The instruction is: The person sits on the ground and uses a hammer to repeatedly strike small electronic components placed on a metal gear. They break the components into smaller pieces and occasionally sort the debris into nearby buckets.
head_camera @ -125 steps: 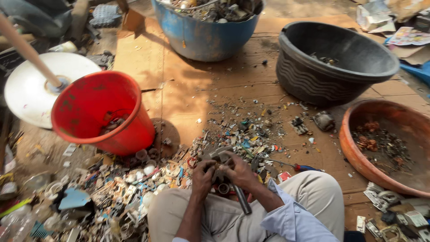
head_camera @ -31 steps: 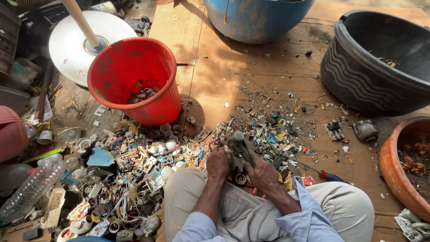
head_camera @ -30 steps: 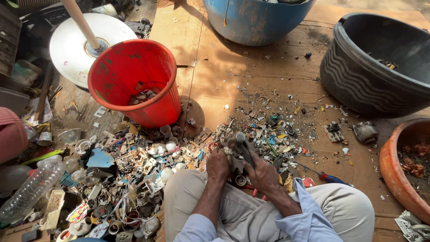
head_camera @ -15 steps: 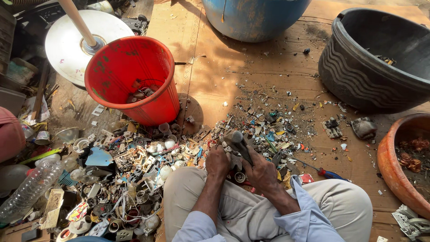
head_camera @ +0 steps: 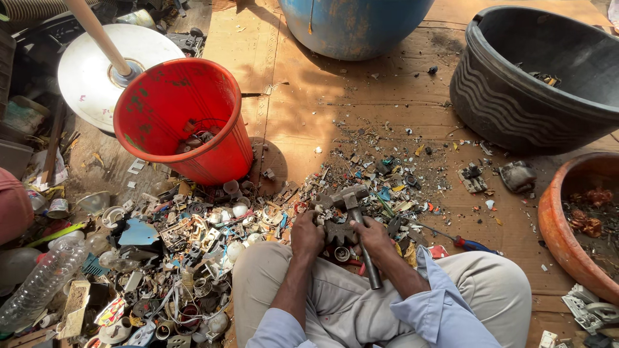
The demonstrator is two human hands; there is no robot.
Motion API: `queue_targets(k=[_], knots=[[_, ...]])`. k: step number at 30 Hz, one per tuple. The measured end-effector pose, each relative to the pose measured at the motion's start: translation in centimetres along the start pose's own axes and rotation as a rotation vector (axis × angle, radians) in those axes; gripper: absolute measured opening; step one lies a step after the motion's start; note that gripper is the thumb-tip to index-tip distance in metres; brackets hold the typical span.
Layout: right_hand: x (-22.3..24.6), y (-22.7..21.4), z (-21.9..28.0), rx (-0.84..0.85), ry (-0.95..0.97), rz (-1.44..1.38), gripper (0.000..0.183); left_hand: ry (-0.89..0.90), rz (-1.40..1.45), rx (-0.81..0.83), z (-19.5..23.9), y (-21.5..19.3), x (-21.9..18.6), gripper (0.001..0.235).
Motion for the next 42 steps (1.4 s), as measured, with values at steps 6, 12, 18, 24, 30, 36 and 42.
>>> queue_targets(k=[6, 12, 18, 24, 30, 36, 42], knots=[[-0.9, 0.0, -1.5, -0.026, -0.166, 0.496, 0.037, 0.09, 0.159, -0.008, 0.6, 0.2, 0.8, 0.047], [1.6, -0.1, 1.6, -0.048, -0.185, 0.831, 0.049, -0.011, 0.55, 0.081, 2.0, -1.7, -0.6, 0.044], [2.6, 0.1, 2.2, -0.067, -0.169, 0.819, 0.05, -0.271, 1.449, -0.049, -1.0, -3.2, 3.1, 0.054], [1.6, 0.5, 0.6, -0.046, -0.113, 0.878, 0.045, -0.444, 0.936, 0.111, -1.7, -0.9, 2.8, 0.03], [1.6, 0.6, 0.0, -0.077, -0.181, 0.89, 0.044, 0.203, -0.213, -0.027, -1.0, 0.7, -2.6, 0.031], [1.8, 0.6, 0.2, -0.074, -0.184, 0.893, 0.044, 0.033, 0.044, -0.06, -2.6, 1.5, 0.8, 0.02], [1.3, 0.6, -0.1, -0.072, -0.189, 0.886, 0.045, -0.158, 0.298, -0.078, -3.3, 1.2, 4.4, 0.016]])
Point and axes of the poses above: each hand's wrist, its own z-axis away from the middle knuckle, its own y-axis out of the palm, x = y × z, the point moved 6 cm from there along -z, towards the middle knuckle, and after that the axes turned 1 degree about -x, right-handed, at the moved point
